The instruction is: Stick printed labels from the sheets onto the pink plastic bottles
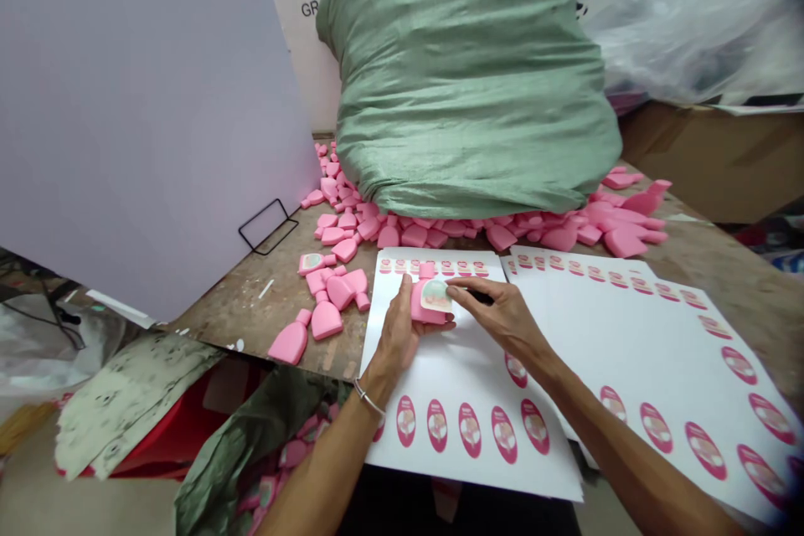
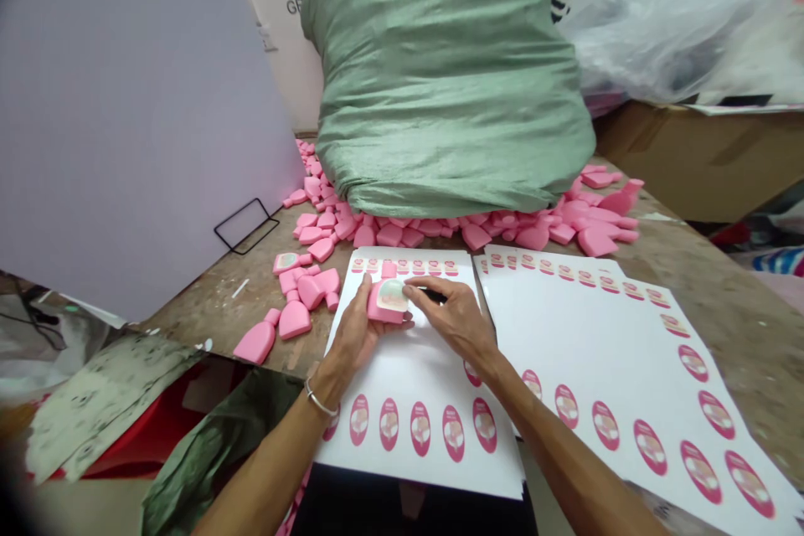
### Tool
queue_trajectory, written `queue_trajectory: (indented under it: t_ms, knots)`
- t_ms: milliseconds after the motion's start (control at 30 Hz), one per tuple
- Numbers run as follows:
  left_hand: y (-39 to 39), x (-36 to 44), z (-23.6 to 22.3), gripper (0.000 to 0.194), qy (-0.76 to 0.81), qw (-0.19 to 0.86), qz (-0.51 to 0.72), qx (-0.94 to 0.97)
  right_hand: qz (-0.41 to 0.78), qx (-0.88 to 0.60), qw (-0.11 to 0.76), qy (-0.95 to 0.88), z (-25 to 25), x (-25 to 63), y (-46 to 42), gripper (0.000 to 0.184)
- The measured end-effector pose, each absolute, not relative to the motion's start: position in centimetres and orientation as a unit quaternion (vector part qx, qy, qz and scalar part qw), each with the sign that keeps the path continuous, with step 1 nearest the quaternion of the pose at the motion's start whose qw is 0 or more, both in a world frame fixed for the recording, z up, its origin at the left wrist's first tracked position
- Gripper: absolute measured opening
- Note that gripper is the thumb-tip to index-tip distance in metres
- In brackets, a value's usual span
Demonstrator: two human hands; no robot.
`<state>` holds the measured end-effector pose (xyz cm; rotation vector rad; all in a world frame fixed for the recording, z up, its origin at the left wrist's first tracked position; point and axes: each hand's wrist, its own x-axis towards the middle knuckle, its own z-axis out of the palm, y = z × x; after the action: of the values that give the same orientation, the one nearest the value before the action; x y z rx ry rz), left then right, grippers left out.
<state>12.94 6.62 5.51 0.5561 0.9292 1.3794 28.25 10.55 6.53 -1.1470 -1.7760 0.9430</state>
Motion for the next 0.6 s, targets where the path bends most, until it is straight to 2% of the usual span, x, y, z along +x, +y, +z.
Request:
queue_trajectory:
  t_ms: [433,500,600]
  knots:
    - [5.8,12.7,6.8,0.050,0.393,0.652,0.607,0.229,0.282,-0.441,0.426,-0.738,7.5,26.6,8.8,0.020]
    - [5.7,12.5,6.9,0.045,0.378,0.655,0.610,0.235,0.249,-0.437,0.427,-0.752,7.4,26.5,8.9,0.020]
    - [5.3,12.3,7.2,0.025,0.346,0.656,0.614,0.272,0.154,-0.432,0.409,-0.789,7.2,26.6,9.1,0.022]
